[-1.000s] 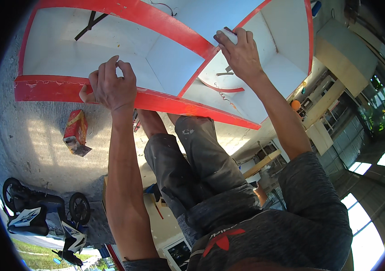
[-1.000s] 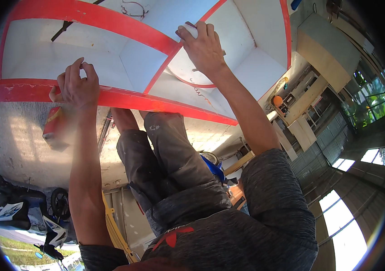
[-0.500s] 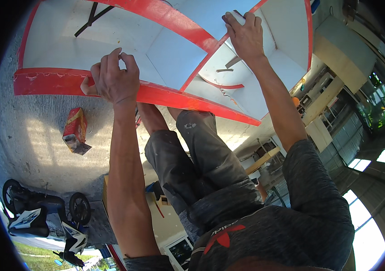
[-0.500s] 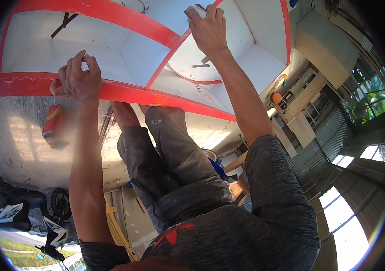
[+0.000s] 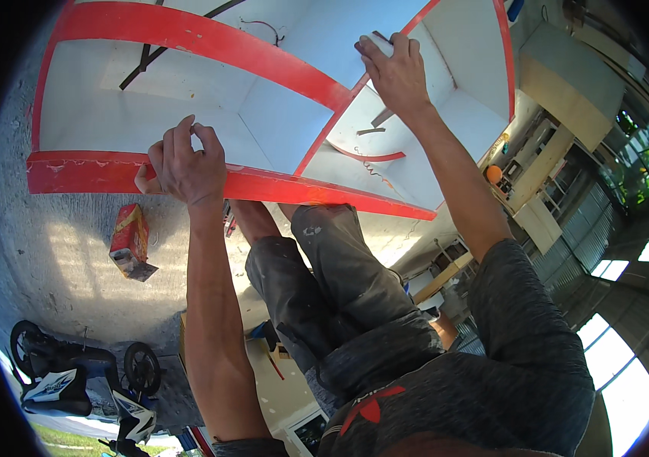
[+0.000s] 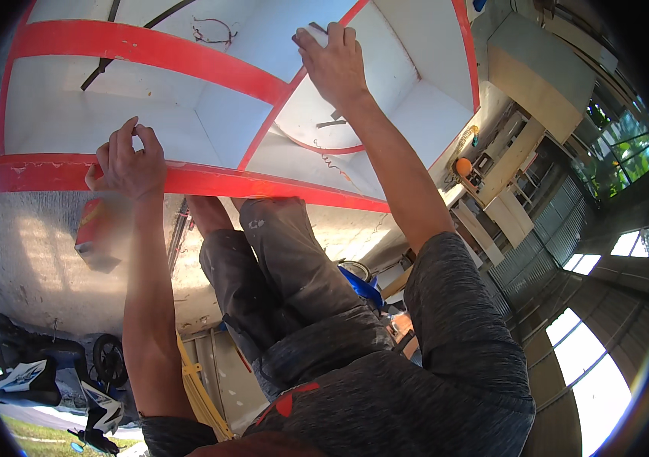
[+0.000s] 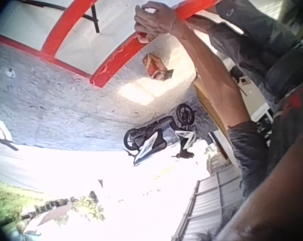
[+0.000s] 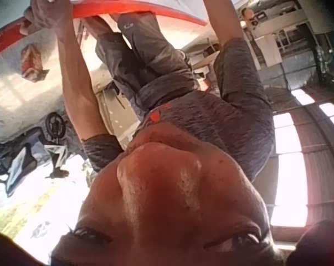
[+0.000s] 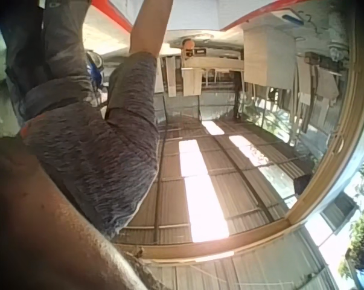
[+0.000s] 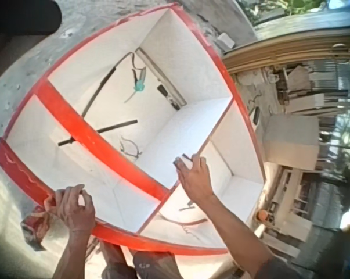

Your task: The recorder is sanding the edges and surfaces of a wooden cabinet frame using sandpaper.

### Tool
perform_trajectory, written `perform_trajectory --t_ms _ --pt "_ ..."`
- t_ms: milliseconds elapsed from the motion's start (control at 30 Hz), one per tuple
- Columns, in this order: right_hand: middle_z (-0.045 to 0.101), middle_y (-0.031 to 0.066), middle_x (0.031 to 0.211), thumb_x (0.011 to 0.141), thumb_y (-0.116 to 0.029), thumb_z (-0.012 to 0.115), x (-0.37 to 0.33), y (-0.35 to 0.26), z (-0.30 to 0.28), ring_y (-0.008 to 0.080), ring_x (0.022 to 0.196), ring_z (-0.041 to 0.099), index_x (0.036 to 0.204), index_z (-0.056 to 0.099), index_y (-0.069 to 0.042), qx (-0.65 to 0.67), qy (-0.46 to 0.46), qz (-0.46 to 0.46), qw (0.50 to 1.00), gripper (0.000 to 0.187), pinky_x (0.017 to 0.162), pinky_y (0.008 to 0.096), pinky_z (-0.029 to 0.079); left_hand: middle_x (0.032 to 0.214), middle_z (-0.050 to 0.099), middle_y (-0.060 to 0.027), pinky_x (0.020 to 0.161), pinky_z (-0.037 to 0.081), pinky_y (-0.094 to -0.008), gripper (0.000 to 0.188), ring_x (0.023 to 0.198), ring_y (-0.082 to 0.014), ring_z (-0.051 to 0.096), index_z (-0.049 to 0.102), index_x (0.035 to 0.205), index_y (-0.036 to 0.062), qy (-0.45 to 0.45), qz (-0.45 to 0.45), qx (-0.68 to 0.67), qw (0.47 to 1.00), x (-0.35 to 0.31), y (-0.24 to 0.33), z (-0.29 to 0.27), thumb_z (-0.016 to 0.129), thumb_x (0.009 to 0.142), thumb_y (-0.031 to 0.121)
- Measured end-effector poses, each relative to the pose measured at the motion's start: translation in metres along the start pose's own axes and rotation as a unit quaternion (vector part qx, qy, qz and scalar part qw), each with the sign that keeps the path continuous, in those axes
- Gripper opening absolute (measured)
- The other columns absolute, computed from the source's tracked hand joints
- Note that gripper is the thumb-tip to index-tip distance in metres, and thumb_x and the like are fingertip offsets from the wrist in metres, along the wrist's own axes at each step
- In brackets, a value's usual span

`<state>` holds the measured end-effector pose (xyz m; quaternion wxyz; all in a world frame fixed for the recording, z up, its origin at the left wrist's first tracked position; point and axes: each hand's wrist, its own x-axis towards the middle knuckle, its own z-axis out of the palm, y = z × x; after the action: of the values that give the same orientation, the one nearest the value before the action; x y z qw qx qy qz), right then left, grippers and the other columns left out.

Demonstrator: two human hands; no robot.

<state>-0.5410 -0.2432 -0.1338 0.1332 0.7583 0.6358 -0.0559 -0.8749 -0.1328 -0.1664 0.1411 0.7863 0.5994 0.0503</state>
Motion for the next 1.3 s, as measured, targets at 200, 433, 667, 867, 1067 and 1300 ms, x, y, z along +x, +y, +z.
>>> perform_trajectory --t_ms 200,433,667,867,1067,1300 --pt "0.052 0.0162 0.115 0.090 -0.021 0.074 -0.012 -0.017 -0.004 0.0340 0.103 0.050 0.126 0.069 -0.022 0.027 -0.022 0.031 0.999 0.036 0.084 0.0433 0.050 0.111 0.076 0.0127 0.097 0.042 -0.0565 0.024 0.107 -0.0135 0.067 0.072 0.115 0.0292 -0.122 -0.014 0.099 0.987 0.004 0.002 -0.019 0.062 0.095 0.036" --pt "0.056 0.0154 0.108 0.096 -0.028 0.069 0.087 0.103 0.007 0.0344 0.097 0.054 0.124 0.071 -0.023 -0.116 0.080 0.008 0.990 0.028 0.075 0.0448 0.052 0.090 0.072 0.0142 0.097 0.022 -0.0567 0.011 0.097 -0.0127 0.062 0.077 0.098 0.0268 -0.066 -0.001 0.035 0.997 0.002 -0.005 -0.002 0.070 0.089 0.026" --pt "0.053 0.0156 0.113 0.094 -0.026 0.072 0.034 0.065 0.003 0.0343 0.100 0.055 0.122 0.073 -0.024 -0.013 0.017 0.002 1.000 0.028 0.082 0.0457 0.054 0.094 0.073 0.0136 0.097 0.022 -0.0584 0.014 0.101 -0.0138 0.062 0.077 0.100 0.0272 -0.090 -0.009 0.064 0.994 -0.001 -0.008 -0.006 0.066 0.092 0.026" --pt "0.053 0.0147 0.111 0.094 -0.028 0.072 0.083 0.108 0.007 0.0336 0.101 0.054 0.123 0.074 -0.025 -0.119 0.022 -0.008 0.993 0.029 0.084 0.0454 0.055 0.095 0.073 0.0134 0.098 0.022 -0.0590 0.014 0.102 -0.0138 0.062 0.077 0.100 0.0271 -0.084 -0.001 0.070 0.994 -0.002 -0.007 -0.003 0.065 0.093 0.026" --pt "0.060 0.0207 0.105 0.090 -0.017 0.068 0.082 0.108 -0.004 0.0380 0.104 0.054 0.116 0.073 -0.012 -0.004 0.027 0.006 1.000 0.027 0.083 0.0478 0.050 0.096 0.073 0.0130 0.098 0.021 -0.0587 0.014 0.101 -0.0135 0.062 0.077 0.101 0.0265 -0.086 0.011 0.074 0.994 -0.003 -0.008 -0.006 0.065 0.093 0.026" --pt "0.056 0.0151 0.110 0.097 -0.029 0.070 0.043 0.092 0.002 0.0340 0.100 0.055 0.124 0.073 -0.026 -0.049 0.043 -0.044 0.997 0.027 0.083 0.0442 0.054 0.094 0.074 0.0124 0.098 0.022 -0.0574 0.014 0.101 -0.0146 0.062 0.077 0.099 0.0260 -0.086 0.006 0.085 0.993 -0.001 -0.008 -0.009 0.065 0.093 0.027"
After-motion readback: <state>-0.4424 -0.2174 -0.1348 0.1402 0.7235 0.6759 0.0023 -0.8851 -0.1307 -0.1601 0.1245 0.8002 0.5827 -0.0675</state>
